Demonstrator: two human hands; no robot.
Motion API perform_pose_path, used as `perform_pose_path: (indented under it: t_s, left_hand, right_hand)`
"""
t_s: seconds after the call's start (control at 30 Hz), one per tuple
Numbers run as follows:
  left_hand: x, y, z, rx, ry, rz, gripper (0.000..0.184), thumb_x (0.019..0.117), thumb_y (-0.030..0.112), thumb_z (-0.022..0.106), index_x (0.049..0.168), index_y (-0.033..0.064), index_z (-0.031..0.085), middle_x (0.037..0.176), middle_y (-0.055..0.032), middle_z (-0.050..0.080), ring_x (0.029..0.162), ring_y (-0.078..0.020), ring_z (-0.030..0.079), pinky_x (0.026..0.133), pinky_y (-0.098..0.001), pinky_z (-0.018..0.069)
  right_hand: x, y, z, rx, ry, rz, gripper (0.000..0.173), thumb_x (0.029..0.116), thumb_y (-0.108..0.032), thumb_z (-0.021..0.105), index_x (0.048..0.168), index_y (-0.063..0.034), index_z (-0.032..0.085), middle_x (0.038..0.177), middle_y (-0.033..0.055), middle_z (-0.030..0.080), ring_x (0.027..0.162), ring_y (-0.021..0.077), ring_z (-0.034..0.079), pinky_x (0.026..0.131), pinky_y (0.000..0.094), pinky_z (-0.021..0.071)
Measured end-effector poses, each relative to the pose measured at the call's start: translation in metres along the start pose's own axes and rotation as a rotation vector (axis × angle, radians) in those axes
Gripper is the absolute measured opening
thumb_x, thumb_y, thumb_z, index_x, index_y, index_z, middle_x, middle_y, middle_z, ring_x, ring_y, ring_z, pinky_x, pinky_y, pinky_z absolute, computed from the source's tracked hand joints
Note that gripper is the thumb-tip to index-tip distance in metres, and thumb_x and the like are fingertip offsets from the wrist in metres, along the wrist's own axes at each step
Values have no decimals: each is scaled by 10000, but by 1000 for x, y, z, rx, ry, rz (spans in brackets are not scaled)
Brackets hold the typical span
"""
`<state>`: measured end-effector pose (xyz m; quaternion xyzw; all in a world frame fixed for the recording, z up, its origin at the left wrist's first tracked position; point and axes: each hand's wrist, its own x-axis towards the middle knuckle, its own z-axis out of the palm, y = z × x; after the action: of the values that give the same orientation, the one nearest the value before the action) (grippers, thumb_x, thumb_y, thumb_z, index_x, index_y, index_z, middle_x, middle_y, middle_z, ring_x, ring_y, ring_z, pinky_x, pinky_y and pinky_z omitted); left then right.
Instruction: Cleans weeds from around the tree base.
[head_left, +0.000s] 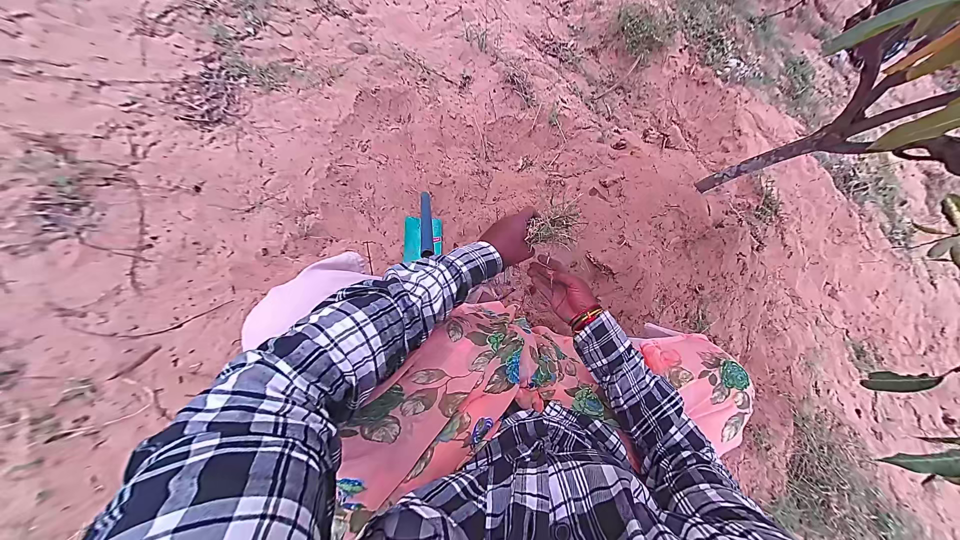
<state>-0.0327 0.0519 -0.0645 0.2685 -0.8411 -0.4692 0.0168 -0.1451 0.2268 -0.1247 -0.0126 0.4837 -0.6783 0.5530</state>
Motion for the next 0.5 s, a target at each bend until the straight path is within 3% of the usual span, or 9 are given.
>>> perform_pose_path:
  t_s: [0.1, 0.13, 0.17, 0.23, 0.33, 0.43, 0.5]
  left_hand:
    - [3, -2, -13, -131, 92, -21, 749, 830, 9, 787, 1488, 37, 431, 1276, -288, 650, 1186, -462, 645, 997, -667, 499]
    - [1, -1, -19, -175, 118, -34, 737, 835, 10, 786, 1477, 32, 425, 1289, -293, 638, 1201, -458, 636, 1007, -656, 494]
    - [0, 0, -25, -224, 144, -48, 747, 838, 9, 784, 1486, 32, 414, 1304, -302, 627, 1215, -459, 627, 1014, -650, 487]
    - [-2, -2, -33, -305, 183, -74, 815, 841, 10, 783, 1543, 40, 370, 1360, -302, 600, 1262, -446, 606, 1048, -632, 481]
    - [-2, -3, -39, -359, 225, -70, 784, 829, -9, 787, 1506, 27, 394, 1350, -302, 601, 1264, -435, 604, 1054, -622, 475]
    - [-2, -4, -43, -393, 249, -47, 827, 819, 6, 792, 1533, 27, 374, 1375, -285, 599, 1289, -412, 600, 1081, -598, 475]
    - [-8, 1, -48, -443, 261, -23, 851, 816, 3, 793, 1547, 11, 358, 1410, -269, 583, 1322, -381, 581, 1111, -563, 461]
  right_hand:
    - [11, -10, -18, -118, 54, -130, 374, 1022, 35, 452, 1395, 36, 488, 1268, 221, 648, 1067, 298, 709, 932, 401, 602]
    - [2, -22, 2, -180, 151, -128, 359, 1022, 67, 419, 1374, 48, 486, 1234, 199, 643, 1035, 265, 703, 925, 374, 594]
    - [-13, -39, 48, -243, 393, -53, 334, 1028, 101, 392, 1327, 27, 520, 1161, 145, 630, 964, 214, 676, 908, 334, 564]
    - [-34, -53, 93, -455, 544, -75, 319, 1014, 135, 387, 1294, 71, 525, 1139, 148, 613, 909, 158, 654, 870, 274, 546]
    - [-46, -58, 99, -786, 541, -91, 335, 1031, 118, 423, 1359, 124, 493, 1259, 247, 593, 992, 184, 641, 911, 284, 521]
    - [-47, -50, 106, -1094, 614, 50, 356, 1068, 46, 436, 1416, 111, 483, 1364, 297, 572, 1143, 284, 632, 1018, 368, 483]
    - [-45, -43, 104, -1246, 576, 151, 337, 1048, 76, 454, 1367, 152, 531, 1357, 314, 601, 1229, 349, 622, 1112, 422, 435]
